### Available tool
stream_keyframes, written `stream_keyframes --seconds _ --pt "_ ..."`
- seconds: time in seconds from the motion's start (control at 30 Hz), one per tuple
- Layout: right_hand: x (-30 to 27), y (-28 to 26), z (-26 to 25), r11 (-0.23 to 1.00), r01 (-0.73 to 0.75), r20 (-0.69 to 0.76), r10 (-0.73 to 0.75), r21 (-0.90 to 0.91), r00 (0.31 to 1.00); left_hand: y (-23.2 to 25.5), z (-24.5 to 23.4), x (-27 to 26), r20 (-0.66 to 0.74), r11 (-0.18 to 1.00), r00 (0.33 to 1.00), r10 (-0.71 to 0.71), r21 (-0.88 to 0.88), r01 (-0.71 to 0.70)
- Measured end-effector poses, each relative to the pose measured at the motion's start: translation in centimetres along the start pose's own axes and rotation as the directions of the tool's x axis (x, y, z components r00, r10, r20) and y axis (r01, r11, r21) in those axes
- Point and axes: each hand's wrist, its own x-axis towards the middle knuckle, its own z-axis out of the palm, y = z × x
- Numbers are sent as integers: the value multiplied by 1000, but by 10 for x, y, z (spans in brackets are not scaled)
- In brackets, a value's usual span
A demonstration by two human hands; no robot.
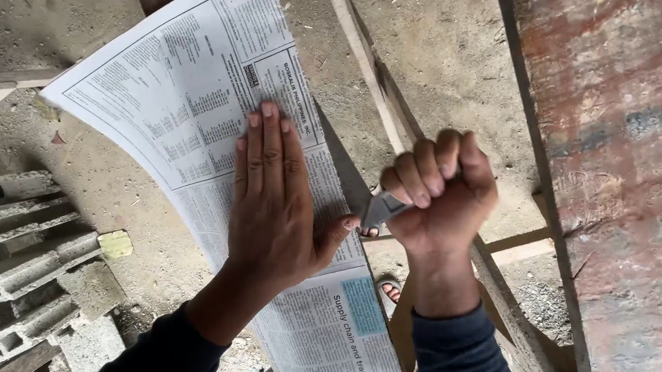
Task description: Wrapping wooden furniture components with newspaper to protect them.
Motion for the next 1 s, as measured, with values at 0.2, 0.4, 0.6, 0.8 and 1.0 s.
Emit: stream_keyframes --seconds 0.2,0.4,0.6,0.8,1.0 --pt "26 9 17 998 -65 -107 67 15 992 -38 -13 33 -142 974 988 -53 -225 20" --pt "21 8 1 996 -73 -93 78 59 993 -62 -22 85 -94 971 995 19 239 4" --pt "36 19 13 999 -47 -85 47 0 995 -64 -9 94 -19 993 998 -62 98 63" --pt "53 16 15 1000 -20 -72 18 -17 997 -59 -13 93 -16 994 998 -53 100 54" --pt "70 22 8 997 31 29 -30 -66 999 -59 -14 93 -43 995 999 -17 101 22"
